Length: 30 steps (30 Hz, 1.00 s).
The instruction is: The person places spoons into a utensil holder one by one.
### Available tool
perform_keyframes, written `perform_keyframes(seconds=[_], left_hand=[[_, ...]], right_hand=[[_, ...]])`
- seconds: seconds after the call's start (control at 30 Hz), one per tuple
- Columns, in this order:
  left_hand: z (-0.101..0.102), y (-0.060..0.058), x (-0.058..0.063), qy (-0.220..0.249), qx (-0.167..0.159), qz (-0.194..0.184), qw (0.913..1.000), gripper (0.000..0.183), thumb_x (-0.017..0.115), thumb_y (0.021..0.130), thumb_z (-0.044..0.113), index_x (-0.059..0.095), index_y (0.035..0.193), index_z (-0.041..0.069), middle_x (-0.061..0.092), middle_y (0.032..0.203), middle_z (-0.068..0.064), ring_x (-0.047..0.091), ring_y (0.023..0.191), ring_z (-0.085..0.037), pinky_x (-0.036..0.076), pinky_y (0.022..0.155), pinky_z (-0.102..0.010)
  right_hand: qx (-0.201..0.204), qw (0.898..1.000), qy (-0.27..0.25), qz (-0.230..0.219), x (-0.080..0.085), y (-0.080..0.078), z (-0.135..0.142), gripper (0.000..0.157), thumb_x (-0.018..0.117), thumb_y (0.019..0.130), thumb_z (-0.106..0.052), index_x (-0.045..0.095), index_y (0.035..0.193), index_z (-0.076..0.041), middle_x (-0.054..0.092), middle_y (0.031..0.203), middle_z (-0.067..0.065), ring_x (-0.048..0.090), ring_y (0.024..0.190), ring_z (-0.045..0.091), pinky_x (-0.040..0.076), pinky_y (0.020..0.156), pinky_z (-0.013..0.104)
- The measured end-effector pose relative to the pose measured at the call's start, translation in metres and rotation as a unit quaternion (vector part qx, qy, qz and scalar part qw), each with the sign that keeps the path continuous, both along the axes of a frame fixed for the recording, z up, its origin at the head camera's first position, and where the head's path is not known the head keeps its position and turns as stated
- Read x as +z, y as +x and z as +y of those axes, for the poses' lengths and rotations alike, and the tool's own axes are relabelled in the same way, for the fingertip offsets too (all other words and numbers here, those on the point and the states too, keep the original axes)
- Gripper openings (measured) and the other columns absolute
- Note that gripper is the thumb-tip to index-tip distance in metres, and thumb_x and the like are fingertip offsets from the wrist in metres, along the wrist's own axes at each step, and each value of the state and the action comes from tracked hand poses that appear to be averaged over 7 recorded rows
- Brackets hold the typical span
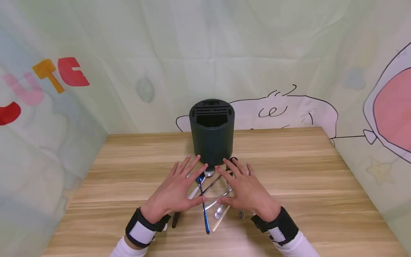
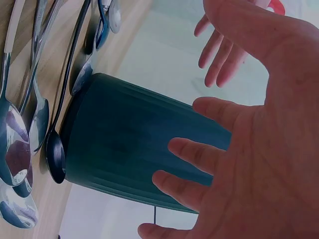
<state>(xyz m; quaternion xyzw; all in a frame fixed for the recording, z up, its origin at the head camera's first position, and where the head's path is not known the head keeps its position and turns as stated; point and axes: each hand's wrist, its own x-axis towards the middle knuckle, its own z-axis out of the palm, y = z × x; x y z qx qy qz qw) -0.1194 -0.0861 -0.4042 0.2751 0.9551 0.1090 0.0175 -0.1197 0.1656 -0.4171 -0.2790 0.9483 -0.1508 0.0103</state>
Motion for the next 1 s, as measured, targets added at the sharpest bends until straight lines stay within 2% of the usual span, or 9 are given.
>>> perform_keyframes(seconds=[0.23,0.37,0.63,0.83,1.0], left_hand=[[-0.003,0.0,0.004,0.013,0.004,0.011,0.9998,0.086,0.062,0.083,0.065,0.03,0.155,0.029,0.012,0.167,-0.003,0.011,0.153,-0.034,0.018,0.118,-0.064],[-0.007,0.004,0.003,0.014,0.012,0.005,0.9998,0.087,0.063,0.083,0.064,0.03,0.155,0.029,0.012,0.167,-0.002,0.01,0.154,-0.034,0.018,0.118,-0.064],[-0.014,0.013,0.003,0.033,0.028,0.01,0.999,0.088,0.067,0.082,0.061,0.031,0.154,0.027,0.018,0.166,-0.006,0.014,0.151,-0.042,0.021,0.116,-0.065],[-0.023,0.019,0.0,0.03,0.055,0.001,0.998,0.091,0.075,0.078,0.056,0.035,0.152,0.021,0.022,0.164,-0.01,0.016,0.15,-0.044,0.024,0.115,-0.066],[-0.032,0.024,-0.003,0.035,0.064,-0.004,0.9973,0.092,0.077,0.078,0.052,0.036,0.152,0.017,0.024,0.163,-0.012,0.018,0.149,-0.046,0.028,0.111,-0.068]], right_hand=[[0.002,1.0,-0.002,0.029,0.005,0.004,-0.002,0.096,0.079,0.074,-0.055,0.034,0.153,-0.025,0.026,0.162,0.011,0.023,0.148,0.041,0.02,0.111,0.073],[0.009,0.999,0.003,0.034,0.006,0.007,-0.006,0.097,0.077,0.074,-0.058,0.032,0.154,-0.026,0.025,0.163,0.01,0.025,0.148,0.04,0.023,0.111,0.072],[0.031,0.998,-0.01,0.045,0.009,0.01,-0.019,0.097,0.078,0.074,-0.057,0.032,0.154,-0.026,0.026,0.162,0.01,0.028,0.147,0.039,0.026,0.109,0.071],[0.041,0.999,0.0,0.031,0.007,0.011,-0.031,0.099,0.073,0.077,-0.061,0.025,0.156,-0.027,0.023,0.163,0.01,0.027,0.148,0.037,0.026,0.111,0.07],[0.045,0.999,-0.01,0.019,0.003,0.013,-0.041,0.098,0.075,0.077,-0.059,0.026,0.156,-0.027,0.023,0.164,0.009,0.027,0.148,0.037,0.026,0.111,0.07]])
